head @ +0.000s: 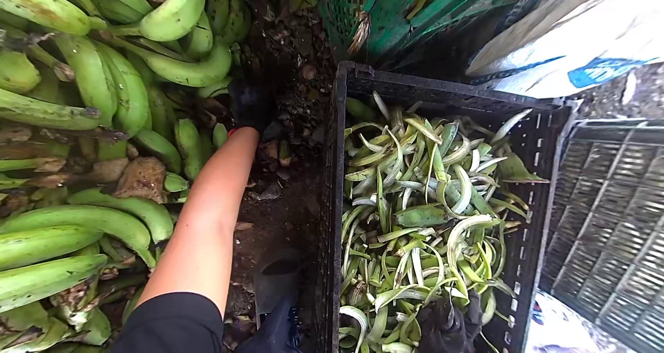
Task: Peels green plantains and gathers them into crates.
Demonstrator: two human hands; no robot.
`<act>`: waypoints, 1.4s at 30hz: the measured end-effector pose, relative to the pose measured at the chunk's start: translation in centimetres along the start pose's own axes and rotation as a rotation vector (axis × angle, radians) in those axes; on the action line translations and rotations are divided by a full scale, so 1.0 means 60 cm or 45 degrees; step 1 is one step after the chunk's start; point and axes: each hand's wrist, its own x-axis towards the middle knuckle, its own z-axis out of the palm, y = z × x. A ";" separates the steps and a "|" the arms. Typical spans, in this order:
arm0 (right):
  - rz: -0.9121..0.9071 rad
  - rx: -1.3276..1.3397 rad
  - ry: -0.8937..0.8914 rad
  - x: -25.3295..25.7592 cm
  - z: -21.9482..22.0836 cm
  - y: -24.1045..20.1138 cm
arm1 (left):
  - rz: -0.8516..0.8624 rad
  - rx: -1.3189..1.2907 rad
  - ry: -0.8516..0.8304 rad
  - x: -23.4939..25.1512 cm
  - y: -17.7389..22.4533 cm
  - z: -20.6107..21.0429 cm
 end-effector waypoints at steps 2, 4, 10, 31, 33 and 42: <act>0.009 0.011 -0.003 -0.003 0.003 0.002 | 0.040 -0.343 0.121 0.008 -0.025 -0.009; 0.057 0.004 -0.053 -0.002 -0.005 -0.010 | 0.052 -0.806 0.181 0.007 -0.036 -0.020; 0.121 0.020 -0.056 -0.001 -0.007 -0.021 | 0.321 -1.732 0.180 -0.089 0.042 -0.085; 0.218 0.050 -0.093 0.004 -0.009 -0.034 | 0.071 -0.096 -0.026 -0.121 0.019 0.080; 0.213 0.030 -0.098 0.003 -0.008 -0.033 | -0.124 -0.223 -0.216 -0.122 0.024 0.074; 0.172 -0.004 -0.154 0.005 -0.011 -0.023 | 0.292 0.010 -0.015 -0.079 -0.029 0.170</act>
